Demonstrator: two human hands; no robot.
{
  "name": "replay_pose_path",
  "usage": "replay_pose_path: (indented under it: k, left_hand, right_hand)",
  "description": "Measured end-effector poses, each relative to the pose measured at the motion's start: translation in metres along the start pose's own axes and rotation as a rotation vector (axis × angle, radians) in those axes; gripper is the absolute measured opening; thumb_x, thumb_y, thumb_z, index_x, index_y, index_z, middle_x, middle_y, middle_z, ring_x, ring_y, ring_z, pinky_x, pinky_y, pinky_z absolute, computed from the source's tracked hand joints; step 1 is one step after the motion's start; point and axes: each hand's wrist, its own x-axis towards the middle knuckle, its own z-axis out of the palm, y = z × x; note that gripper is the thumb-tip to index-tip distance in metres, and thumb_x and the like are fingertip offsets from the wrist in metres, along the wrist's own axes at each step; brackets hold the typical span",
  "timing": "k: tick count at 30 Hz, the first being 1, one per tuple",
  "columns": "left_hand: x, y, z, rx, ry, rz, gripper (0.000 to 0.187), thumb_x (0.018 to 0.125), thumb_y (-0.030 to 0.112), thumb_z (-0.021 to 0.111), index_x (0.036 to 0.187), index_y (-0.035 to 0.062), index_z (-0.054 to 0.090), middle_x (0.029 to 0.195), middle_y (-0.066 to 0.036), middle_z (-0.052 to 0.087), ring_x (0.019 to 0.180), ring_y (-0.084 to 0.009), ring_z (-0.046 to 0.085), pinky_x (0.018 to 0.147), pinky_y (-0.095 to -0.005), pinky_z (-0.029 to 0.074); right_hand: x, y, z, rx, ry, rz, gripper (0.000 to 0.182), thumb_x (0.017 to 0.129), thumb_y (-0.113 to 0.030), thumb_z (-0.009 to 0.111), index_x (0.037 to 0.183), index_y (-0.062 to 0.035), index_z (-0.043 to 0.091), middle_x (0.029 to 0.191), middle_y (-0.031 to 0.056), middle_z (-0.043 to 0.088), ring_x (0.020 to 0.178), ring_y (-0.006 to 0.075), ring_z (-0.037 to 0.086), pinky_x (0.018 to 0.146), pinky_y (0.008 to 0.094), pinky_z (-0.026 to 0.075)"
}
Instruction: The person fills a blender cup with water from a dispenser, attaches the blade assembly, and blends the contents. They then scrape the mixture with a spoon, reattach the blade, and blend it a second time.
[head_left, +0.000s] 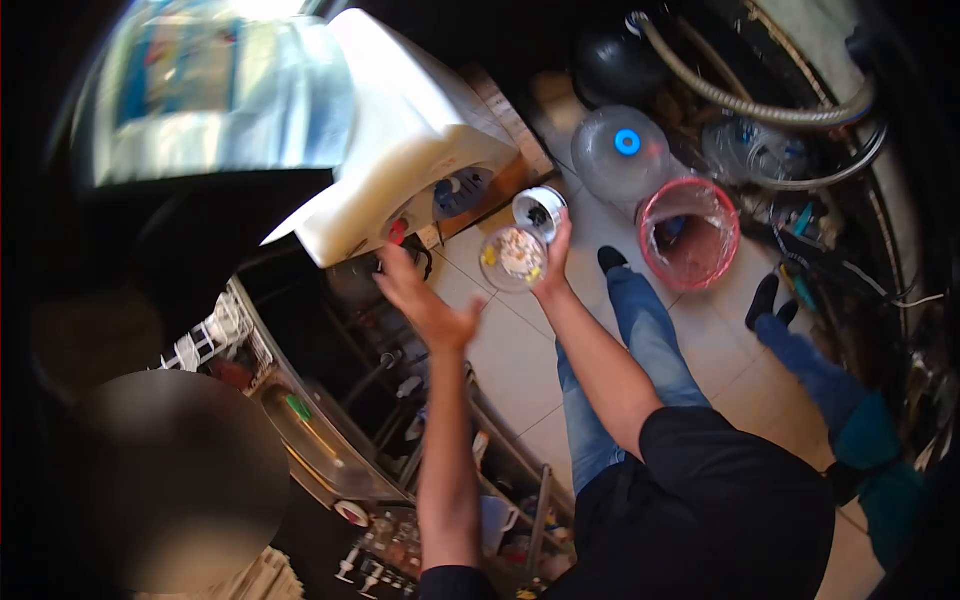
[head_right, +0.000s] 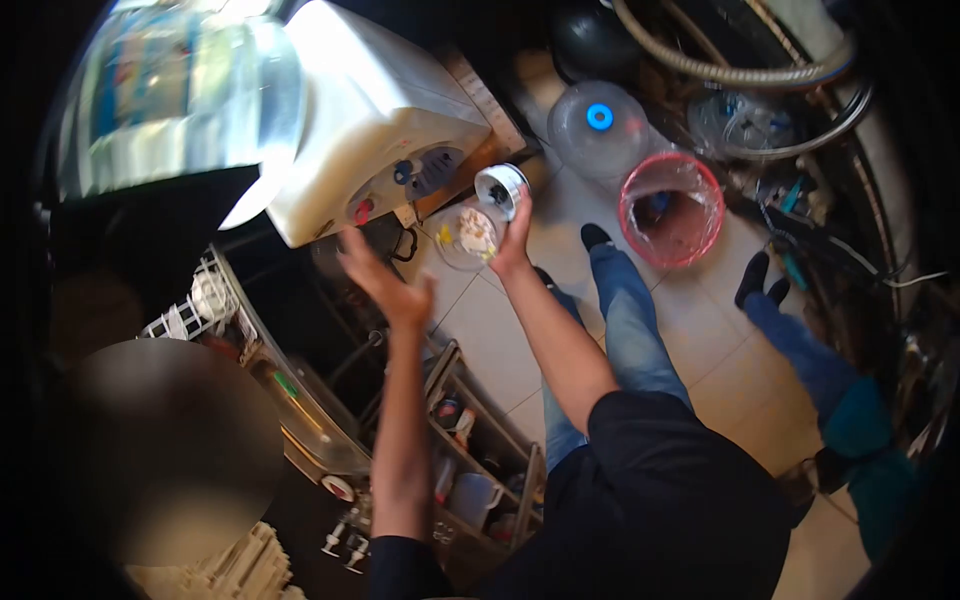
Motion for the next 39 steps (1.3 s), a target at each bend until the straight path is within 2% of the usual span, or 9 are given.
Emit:
replay_pose_path:
  k: [6,12,16,21,28,30,32,36,39]
  left_hand:
    - [-0.109,0.155,-0.042,-0.329,0.081,-0.5,0.138,0.057,0.063,0.089,0.156,-0.001,0.017,0.158,-0.025,0.027,0.145,-0.0386,0.031,0.117,-0.0524,0.023]
    - [-0.157,0.238,-0.109,-0.538,0.639,-0.723,0.094,0.066,0.024,0.091,0.139,-0.0056,0.04,0.141,-0.02,0.047,0.129,-0.0297,0.049,0.108,-0.0418,0.042]
    - [-0.213,0.271,-0.176,-0.68,0.954,-0.732,0.086,0.067,0.012,0.088,0.138,-0.0015,0.04,0.131,-0.013,0.05,0.123,-0.0231,0.05,0.107,-0.0377,0.041]
    - [-0.332,0.303,-0.221,-0.502,1.066,-0.863,0.082,0.06,0.01,0.093,0.127,-0.0027,0.047,0.116,-0.013,0.059,0.107,-0.0224,0.06,0.093,-0.0349,0.051]
    - [-0.481,0.41,-0.285,-0.313,1.165,-1.018,0.082,0.06,0.01,0.093,0.128,0.0006,0.048,0.113,-0.011,0.06,0.106,-0.0197,0.061,0.093,-0.0334,0.052]
    - [-0.515,0.432,-0.298,-0.264,1.178,-1.094,0.082,0.06,0.012,0.093,0.128,0.0003,0.047,0.115,-0.012,0.06,0.107,-0.0207,0.061,0.094,-0.0339,0.052]
    - [-0.553,0.443,-0.304,-0.213,1.249,-1.111,0.087,0.057,0.022,0.094,0.13,0.0018,0.051,0.119,-0.015,0.063,0.11,-0.0274,0.063,0.095,-0.0382,0.052]
    - [-0.596,0.478,-0.334,-0.053,1.21,-1.252,0.086,0.056,0.022,0.093,0.128,0.0028,0.051,0.118,-0.017,0.063,0.108,-0.0318,0.064,0.093,-0.0407,0.052]
    - [-0.632,0.488,-0.34,-0.017,1.315,-1.309,0.087,0.054,0.023,0.093,0.129,0.0043,0.051,0.116,-0.017,0.063,0.107,-0.0331,0.064,0.091,-0.0419,0.052]
  right_hand:
    - [-0.134,-0.012,0.052,-0.233,0.047,0.423,0.075,0.087,-0.074,0.049,0.118,-0.0069,0.058,0.093,0.0199,0.068,0.086,0.0334,0.07,0.077,0.0458,0.06]
    - [-0.261,-0.002,0.084,-0.611,-0.186,0.663,0.059,0.093,-0.052,0.06,0.134,-0.0087,0.054,0.123,0.0077,0.065,0.115,0.0237,0.062,0.102,0.0419,0.05]
    - [-0.302,-0.005,0.115,-1.076,-0.646,0.627,0.057,0.08,-0.016,0.08,0.127,-0.0061,0.049,0.122,0.0063,0.062,0.113,0.0155,0.06,0.1,0.0322,0.048]
    - [-0.383,0.003,0.172,-1.646,-1.41,0.604,0.075,0.062,-0.019,0.092,0.124,-0.0041,0.052,0.111,0.003,0.061,0.105,0.0108,0.058,0.095,0.0264,0.045]
    - [-0.57,0.064,0.129,-1.445,-1.878,1.007,0.086,0.061,-0.014,0.094,0.131,-0.005,0.044,0.115,0.0046,0.057,0.111,0.0135,0.055,0.1,0.0302,0.044]
    - [-0.623,0.084,0.128,-1.644,-2.058,1.012,0.085,0.059,-0.016,0.095,0.127,-0.0084,0.045,0.118,0.0076,0.054,0.114,0.0177,0.054,0.097,0.0329,0.045]
    - [-0.682,0.105,0.129,-1.516,-2.716,0.414,0.079,0.058,-0.02,0.094,0.122,-0.0082,0.05,0.117,0.0114,0.053,0.112,0.0283,0.057,0.095,0.0384,0.047]
    - [-0.765,0.135,0.094,-1.475,-3.058,0.572,0.076,0.057,-0.026,0.093,0.119,-0.0071,0.053,0.119,0.014,0.049,0.112,0.0367,0.055,0.094,0.0443,0.047]
    - [-0.816,0.16,0.057,-1.054,-3.332,0.696,0.08,0.058,-0.028,0.093,0.126,-0.0067,0.055,0.125,0.0159,0.048,0.114,0.0371,0.054,0.096,0.0436,0.048]
